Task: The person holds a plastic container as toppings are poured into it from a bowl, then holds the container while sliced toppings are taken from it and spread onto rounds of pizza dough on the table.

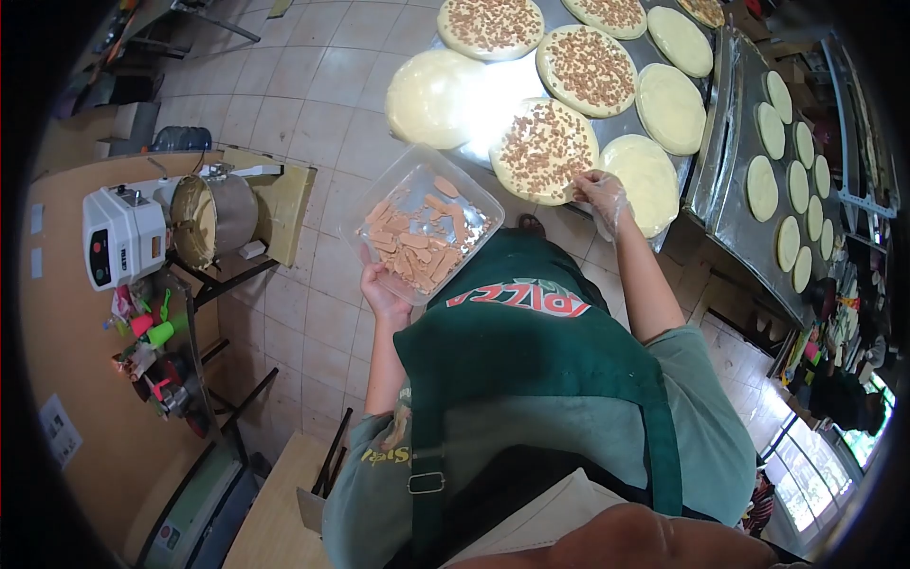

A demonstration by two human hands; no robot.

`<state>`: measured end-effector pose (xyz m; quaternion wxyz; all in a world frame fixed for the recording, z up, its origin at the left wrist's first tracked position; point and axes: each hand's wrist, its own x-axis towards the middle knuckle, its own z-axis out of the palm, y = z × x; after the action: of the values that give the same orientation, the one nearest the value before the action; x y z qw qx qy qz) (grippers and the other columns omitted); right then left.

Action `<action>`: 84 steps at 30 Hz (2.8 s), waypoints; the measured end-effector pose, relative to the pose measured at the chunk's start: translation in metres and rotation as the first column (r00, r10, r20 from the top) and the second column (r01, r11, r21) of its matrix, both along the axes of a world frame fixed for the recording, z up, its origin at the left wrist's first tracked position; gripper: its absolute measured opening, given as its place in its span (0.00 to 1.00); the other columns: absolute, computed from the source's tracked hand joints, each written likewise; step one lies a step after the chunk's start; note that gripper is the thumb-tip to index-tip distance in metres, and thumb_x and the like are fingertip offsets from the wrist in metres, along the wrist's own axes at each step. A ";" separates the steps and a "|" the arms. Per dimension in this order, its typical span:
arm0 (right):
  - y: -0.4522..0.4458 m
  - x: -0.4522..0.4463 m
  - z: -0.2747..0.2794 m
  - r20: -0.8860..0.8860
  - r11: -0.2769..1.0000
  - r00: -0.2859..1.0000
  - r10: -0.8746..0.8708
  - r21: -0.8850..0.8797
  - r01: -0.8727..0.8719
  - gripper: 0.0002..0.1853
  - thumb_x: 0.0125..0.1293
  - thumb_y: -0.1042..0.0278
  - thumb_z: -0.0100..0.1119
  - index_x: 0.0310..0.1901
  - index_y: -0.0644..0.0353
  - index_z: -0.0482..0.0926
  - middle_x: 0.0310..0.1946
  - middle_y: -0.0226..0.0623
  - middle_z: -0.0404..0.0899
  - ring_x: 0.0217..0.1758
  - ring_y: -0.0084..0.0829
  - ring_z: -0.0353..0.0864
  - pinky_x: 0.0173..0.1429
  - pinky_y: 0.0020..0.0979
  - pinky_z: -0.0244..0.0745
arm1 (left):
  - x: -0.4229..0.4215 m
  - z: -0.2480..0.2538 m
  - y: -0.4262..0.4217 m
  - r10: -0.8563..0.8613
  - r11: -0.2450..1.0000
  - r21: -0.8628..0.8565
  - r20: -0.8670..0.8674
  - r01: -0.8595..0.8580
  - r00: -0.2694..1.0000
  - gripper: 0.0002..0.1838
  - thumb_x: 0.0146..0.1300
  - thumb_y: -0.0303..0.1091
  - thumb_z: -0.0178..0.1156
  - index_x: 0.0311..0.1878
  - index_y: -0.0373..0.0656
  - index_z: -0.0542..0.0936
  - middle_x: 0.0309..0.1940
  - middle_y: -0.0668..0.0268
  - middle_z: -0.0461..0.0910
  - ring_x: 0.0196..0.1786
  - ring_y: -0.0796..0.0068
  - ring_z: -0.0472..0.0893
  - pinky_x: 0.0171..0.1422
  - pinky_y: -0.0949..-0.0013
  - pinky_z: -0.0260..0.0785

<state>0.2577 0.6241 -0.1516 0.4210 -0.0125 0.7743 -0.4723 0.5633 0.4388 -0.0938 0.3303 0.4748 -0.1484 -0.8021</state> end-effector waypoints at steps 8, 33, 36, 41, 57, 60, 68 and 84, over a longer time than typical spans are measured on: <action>-0.008 0.021 -0.036 -0.138 0.981 0.972 0.188 0.068 -0.180 0.08 0.54 0.73 0.54 0.34 0.68 0.72 0.26 0.34 0.74 0.28 0.22 0.74 0.34 0.20 0.72 | -0.001 0.001 -0.002 -0.054 0.998 -0.021 -0.022 0.054 0.998 0.40 0.44 0.33 0.44 0.65 0.55 0.44 0.60 0.57 0.55 0.60 0.55 0.58 0.61 0.51 0.49; -0.023 -0.049 -0.027 -0.295 0.976 0.935 0.197 0.147 -0.159 0.11 0.51 0.70 0.57 0.34 0.69 0.76 0.24 0.34 0.76 0.26 0.20 0.73 0.31 0.19 0.69 | -0.002 0.002 -0.012 -0.042 0.999 -0.015 -0.029 0.042 0.999 0.40 0.44 0.31 0.44 0.64 0.55 0.45 0.59 0.58 0.56 0.59 0.57 0.60 0.60 0.52 0.54; -0.042 -0.036 -0.005 -0.328 0.922 0.868 0.372 0.236 -0.306 0.10 0.49 0.70 0.58 0.32 0.66 0.77 0.22 0.32 0.76 0.25 0.19 0.73 0.30 0.20 0.69 | -0.001 0.001 -0.012 -0.034 0.999 -0.023 -0.039 0.033 0.999 0.40 0.44 0.31 0.44 0.64 0.55 0.45 0.60 0.58 0.56 0.59 0.57 0.59 0.60 0.53 0.54; -0.050 -0.033 0.000 -0.471 0.823 0.700 0.536 0.476 -0.310 0.12 0.46 0.67 0.59 0.34 0.62 0.78 0.25 0.37 0.78 0.27 0.24 0.77 0.33 0.23 0.71 | -0.003 0.005 -0.010 -0.018 1.000 -0.017 -0.035 0.018 0.999 0.39 0.44 0.31 0.43 0.64 0.55 0.45 0.59 0.58 0.56 0.59 0.57 0.60 0.60 0.53 0.54; -0.077 0.001 0.095 -0.366 0.835 0.814 0.450 -0.150 -0.529 0.08 0.55 0.74 0.53 0.37 0.65 0.75 0.31 0.34 0.77 0.35 0.22 0.75 0.43 0.22 0.71 | -0.031 0.013 -0.006 -0.073 0.997 0.006 -0.183 0.075 0.980 0.36 0.46 0.30 0.42 0.63 0.54 0.48 0.56 0.55 0.60 0.57 0.56 0.63 0.59 0.54 0.57; -0.096 0.046 0.109 -0.393 0.595 0.513 0.763 0.119 -0.795 0.07 0.49 0.77 0.53 0.31 0.62 0.77 0.30 0.41 0.77 0.33 0.34 0.76 0.40 0.29 0.71 | -0.040 0.009 -0.003 -0.161 0.985 -0.107 -0.238 0.138 0.958 0.36 0.45 0.31 0.43 0.63 0.58 0.49 0.59 0.57 0.56 0.60 0.55 0.58 0.61 0.51 0.51; -0.114 0.076 0.101 -0.533 0.177 -0.021 0.846 0.317 -0.932 0.11 0.44 0.74 0.50 0.31 0.58 0.78 0.29 0.42 0.76 0.32 0.40 0.76 0.37 0.34 0.70 | -0.053 0.019 0.000 -0.131 0.975 -0.210 -0.251 0.078 0.959 0.36 0.46 0.30 0.40 0.63 0.59 0.48 0.61 0.57 0.53 0.61 0.55 0.56 0.61 0.50 0.51; -0.113 0.123 0.080 -0.248 0.438 0.423 0.872 0.008 -0.899 0.12 0.48 0.74 0.52 0.37 0.58 0.77 0.32 0.43 0.77 0.33 0.36 0.76 0.40 0.27 0.69 | -0.059 -0.028 0.004 -0.130 0.991 -0.060 -0.371 0.116 0.919 0.32 0.47 0.26 0.41 0.60 0.47 0.51 0.52 0.57 0.62 0.52 0.60 0.67 0.54 0.59 0.64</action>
<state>0.3811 0.5109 -0.0715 0.5182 -0.4956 0.6604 -0.2231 0.5047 0.4427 -0.1222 0.3104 0.2968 -0.1270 -0.8941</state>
